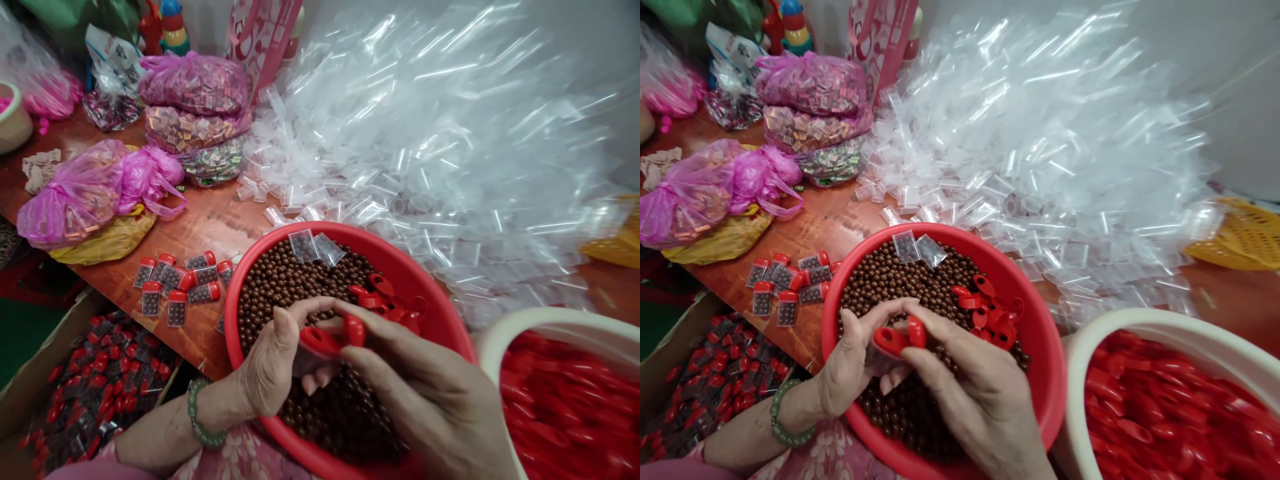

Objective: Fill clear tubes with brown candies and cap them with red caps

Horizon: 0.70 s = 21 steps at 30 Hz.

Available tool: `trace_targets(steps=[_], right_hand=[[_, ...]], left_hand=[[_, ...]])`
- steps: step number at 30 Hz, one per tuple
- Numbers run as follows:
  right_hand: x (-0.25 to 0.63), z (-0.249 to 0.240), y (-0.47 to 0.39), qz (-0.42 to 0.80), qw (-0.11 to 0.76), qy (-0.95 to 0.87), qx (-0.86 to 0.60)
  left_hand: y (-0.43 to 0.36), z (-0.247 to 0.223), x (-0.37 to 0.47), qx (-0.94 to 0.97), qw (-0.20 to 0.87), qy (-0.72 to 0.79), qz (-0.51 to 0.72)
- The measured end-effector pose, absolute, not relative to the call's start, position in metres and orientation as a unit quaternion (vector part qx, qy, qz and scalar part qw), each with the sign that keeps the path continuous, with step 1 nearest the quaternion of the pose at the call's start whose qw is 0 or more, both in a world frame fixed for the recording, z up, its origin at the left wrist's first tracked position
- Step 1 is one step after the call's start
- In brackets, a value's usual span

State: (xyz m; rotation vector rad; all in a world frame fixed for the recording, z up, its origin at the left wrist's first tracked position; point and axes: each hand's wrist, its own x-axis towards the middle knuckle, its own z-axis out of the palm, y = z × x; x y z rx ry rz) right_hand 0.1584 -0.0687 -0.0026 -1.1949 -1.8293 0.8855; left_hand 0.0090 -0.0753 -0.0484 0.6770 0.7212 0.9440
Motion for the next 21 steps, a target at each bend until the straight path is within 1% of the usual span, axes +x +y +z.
trace_targets(steps=[2,4,7,9,11,15,18,21], right_hand=[[0.157,-0.001,-0.068,0.257,0.317,-0.812,-0.417],[0.153,-0.002,-0.069,0.147,0.262,-0.869,-0.393],[0.146,-0.011,-0.074,0.001,0.210,-0.890,-0.404],[0.143,-0.018,-0.077,-0.050,0.195,-0.887,-0.416],[0.142,-0.021,-0.078,-0.080,0.191,-0.883,-0.422],[0.146,-0.020,-0.076,-0.097,0.200,-0.889,-0.401],[0.150,-0.019,-0.073,-0.098,0.210,-0.900,-0.368],[0.155,-0.019,-0.072,-0.109,0.212,-0.907,-0.347]], left_hand=[[-0.077,-0.051,0.009,0.303,0.778,0.344,0.429],[-0.077,-0.052,0.009,0.292,0.782,0.358,0.419],[-0.074,-0.050,0.008,0.280,0.798,0.360,0.394],[-0.071,-0.046,0.006,0.283,0.806,0.366,0.370],[-0.068,-0.041,0.004,0.309,0.787,0.388,0.368],[-0.066,-0.030,-0.002,0.430,0.705,0.424,0.371],[-0.067,-0.025,-0.002,0.467,0.708,0.414,0.331],[-0.070,-0.024,0.003,0.473,0.699,0.408,0.348]])
